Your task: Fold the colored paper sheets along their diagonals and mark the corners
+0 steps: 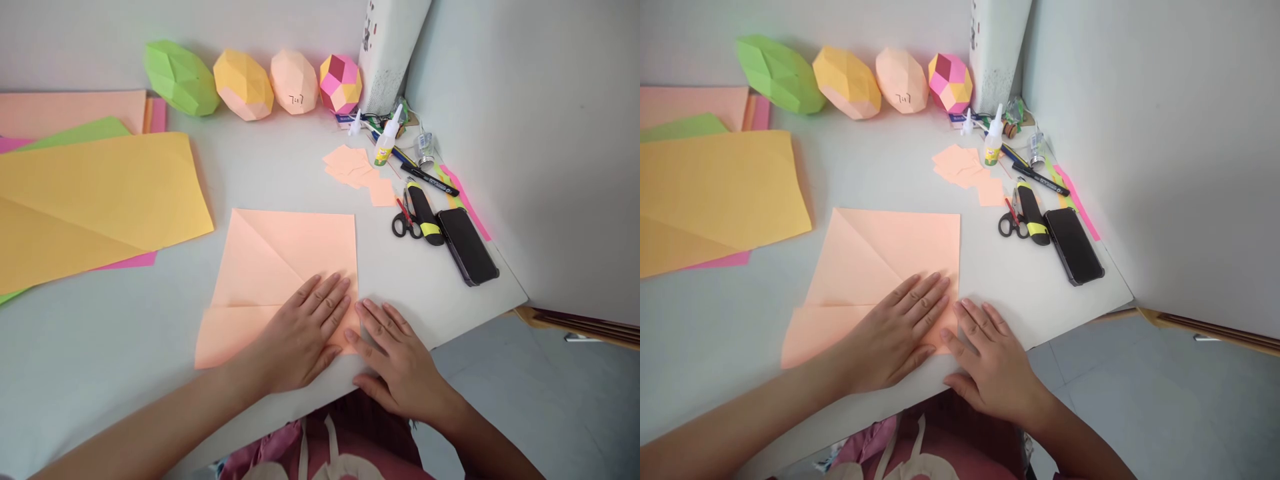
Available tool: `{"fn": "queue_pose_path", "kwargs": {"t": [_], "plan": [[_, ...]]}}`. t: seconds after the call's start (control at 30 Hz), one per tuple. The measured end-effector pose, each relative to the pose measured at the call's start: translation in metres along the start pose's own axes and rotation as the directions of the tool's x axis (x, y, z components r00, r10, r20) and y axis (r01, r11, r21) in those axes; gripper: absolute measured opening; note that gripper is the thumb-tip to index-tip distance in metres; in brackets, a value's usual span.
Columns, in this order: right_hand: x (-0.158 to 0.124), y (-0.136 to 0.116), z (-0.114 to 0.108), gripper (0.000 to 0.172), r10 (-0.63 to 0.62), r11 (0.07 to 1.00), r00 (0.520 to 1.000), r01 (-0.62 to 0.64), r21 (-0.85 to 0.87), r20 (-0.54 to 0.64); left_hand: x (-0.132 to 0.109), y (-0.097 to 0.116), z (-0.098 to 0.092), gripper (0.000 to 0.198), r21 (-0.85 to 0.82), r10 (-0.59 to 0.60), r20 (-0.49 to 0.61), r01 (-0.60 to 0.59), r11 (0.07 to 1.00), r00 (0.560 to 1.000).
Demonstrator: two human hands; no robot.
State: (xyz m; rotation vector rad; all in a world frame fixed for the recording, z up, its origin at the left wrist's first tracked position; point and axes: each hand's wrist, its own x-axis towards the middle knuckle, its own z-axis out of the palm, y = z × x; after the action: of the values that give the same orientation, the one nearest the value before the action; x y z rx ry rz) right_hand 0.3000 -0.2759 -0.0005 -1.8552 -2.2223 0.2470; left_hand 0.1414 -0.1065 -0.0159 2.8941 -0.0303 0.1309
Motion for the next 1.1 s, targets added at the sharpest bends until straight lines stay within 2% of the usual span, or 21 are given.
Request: {"fn": "queue_pose_path", "kwargs": {"t": [0.2, 0.33, 0.47, 0.6, 0.7, 0.83, 1.1], "plan": [[0.001, 0.002, -0.004, 0.04, 0.024, 0.996, 1.0, -0.022, 0.086, -0.013, 0.0, -0.001, 0.0, 0.065, 0.001, 0.0, -0.003, 0.0, 1.0, 1.0], [0.003, 0.002, -0.002, 0.035, 0.121, 0.978, 0.987, -0.101, 0.181, -0.104, 0.0, -0.001, 0.002, 0.065, 0.003, -0.007, 0.005, 0.007, 1.0, 1.0], [0.011, -0.006, 0.003, 0.027, 0.234, 0.955, 0.947, -0.181, 0.236, -0.218, 0.0, 0.0, 0.002, 0.065, 0.009, -0.008, 0.005, 0.008, 1.0, 1.0], [0.019, -0.02, 0.012, 0.022, 0.335, 0.937, 0.886, -0.278, 0.21, -0.319, 0.0, 0.0, 0.002, 0.066, 0.015, -0.01, -0.012, 0.01, 1.0, 1.0], [0.02, -0.028, 0.02, 0.03, 0.341, 0.94, 0.87, -0.316, 0.127, -0.356, 0.0, 0.0, 0.002, 0.066, 0.016, -0.006, -0.026, 0.007, 1.0, 1.0], [0.017, -0.029, 0.021, 0.04, 0.315, 0.948, 0.899, -0.312, 0.06, -0.305, 0.001, 0.0, 0.002, 0.066, 0.013, -0.006, -0.03, 0.007, 1.0, 1.0], [0.008, -0.021, 0.006, 0.054, 0.258, 0.966, 0.957, -0.253, 0.053, -0.135, 0.0, -0.001, 0.003, 0.067, 0.002, -0.003, -0.023, 0.003, 1.0, 1.0]]}}
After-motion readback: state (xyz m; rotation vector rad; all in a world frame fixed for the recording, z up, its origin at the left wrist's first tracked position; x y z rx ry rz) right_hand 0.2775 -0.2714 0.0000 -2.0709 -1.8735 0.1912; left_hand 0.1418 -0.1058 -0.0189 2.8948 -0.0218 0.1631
